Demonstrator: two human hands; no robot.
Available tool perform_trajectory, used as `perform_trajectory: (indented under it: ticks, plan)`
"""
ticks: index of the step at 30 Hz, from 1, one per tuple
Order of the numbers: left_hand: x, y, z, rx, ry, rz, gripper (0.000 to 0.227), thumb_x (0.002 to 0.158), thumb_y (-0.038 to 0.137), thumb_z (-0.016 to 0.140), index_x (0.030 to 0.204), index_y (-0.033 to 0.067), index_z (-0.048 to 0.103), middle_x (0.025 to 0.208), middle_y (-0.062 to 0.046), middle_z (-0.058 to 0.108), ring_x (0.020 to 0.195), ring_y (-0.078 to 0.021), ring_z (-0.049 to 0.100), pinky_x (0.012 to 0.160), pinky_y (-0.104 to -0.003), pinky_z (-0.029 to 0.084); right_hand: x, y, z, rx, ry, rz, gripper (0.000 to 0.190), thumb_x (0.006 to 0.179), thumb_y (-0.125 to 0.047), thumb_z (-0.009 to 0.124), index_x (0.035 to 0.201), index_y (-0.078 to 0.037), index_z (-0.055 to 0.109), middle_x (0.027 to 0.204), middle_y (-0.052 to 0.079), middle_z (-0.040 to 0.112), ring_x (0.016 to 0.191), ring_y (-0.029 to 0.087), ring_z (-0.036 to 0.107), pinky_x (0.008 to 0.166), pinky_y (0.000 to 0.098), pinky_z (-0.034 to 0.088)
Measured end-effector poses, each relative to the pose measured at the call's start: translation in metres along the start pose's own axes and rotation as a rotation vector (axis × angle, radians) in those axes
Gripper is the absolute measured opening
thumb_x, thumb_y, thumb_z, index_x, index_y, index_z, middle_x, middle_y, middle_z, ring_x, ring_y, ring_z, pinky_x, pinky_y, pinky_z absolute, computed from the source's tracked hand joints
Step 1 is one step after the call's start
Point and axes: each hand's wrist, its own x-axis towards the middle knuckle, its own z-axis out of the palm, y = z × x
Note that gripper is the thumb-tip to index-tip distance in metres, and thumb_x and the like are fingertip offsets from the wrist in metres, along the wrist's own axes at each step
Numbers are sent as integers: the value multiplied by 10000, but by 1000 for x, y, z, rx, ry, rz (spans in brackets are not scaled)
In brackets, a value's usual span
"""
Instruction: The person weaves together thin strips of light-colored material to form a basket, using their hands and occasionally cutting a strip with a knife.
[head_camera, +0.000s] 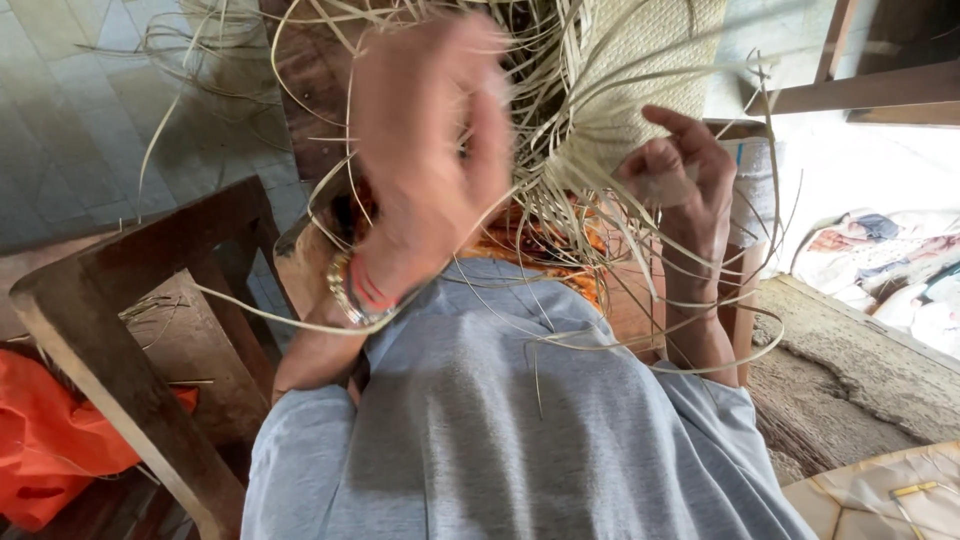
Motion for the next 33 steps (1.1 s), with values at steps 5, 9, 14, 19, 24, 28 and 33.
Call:
perform_trajectory:
  ticks: [5,9,14,19,24,28,33]
  plan:
    - [-32,23,52,-625,-469,125,150,834,-49,460,974,-13,501,822,-122,572,709,-201,558,661,-286,493,19,4,-8,222,5,-219,351,912,-239,542,1150,-5,436,629,40,473,435,74,422,349,173,364]
    - [-40,17,94,-588,-360,127,163,862,-7,432,1021,29,424,969,-136,527,911,-248,546,841,-355,495,26,5,-17,347,151,-194,180,864,-200,603,898,-29,560,589,53,502,399,93,431,330,181,334]
    - [-28,0,141,-274,-273,32,448,975,336,380,1356,156,228,1403,-30,347,1335,-155,390,1138,-371,334,16,-8,-18,366,-97,-177,127,911,-109,509,797,-68,550,669,12,529,460,56,416,412,155,355]
    - [14,15,108,-904,-485,-24,300,946,337,330,1100,94,415,1091,-76,465,1056,-188,491,953,-319,435,1,-29,-4,168,-104,-83,196,866,-197,522,738,-49,528,588,11,461,483,69,391,458,175,316]
    - [17,14,102,-1170,-728,-182,235,877,206,434,976,28,552,860,-138,625,814,-197,625,732,-252,525,-5,-39,-1,35,-132,10,198,855,-191,522,740,-35,563,580,11,479,515,59,391,485,173,312]
    - [21,23,92,-1316,-833,-364,221,851,215,484,906,15,561,788,-103,600,719,-140,557,674,-216,478,-7,-51,2,-103,-201,65,237,860,-229,508,681,-75,513,556,-20,431,503,55,348,485,179,279]
    - [16,23,91,-1317,-848,-380,195,823,237,544,837,43,553,723,-69,572,645,-76,527,606,-157,445,-5,-42,-6,-181,-238,20,238,868,-194,503,678,-51,491,575,-5,430,517,67,353,486,198,298]
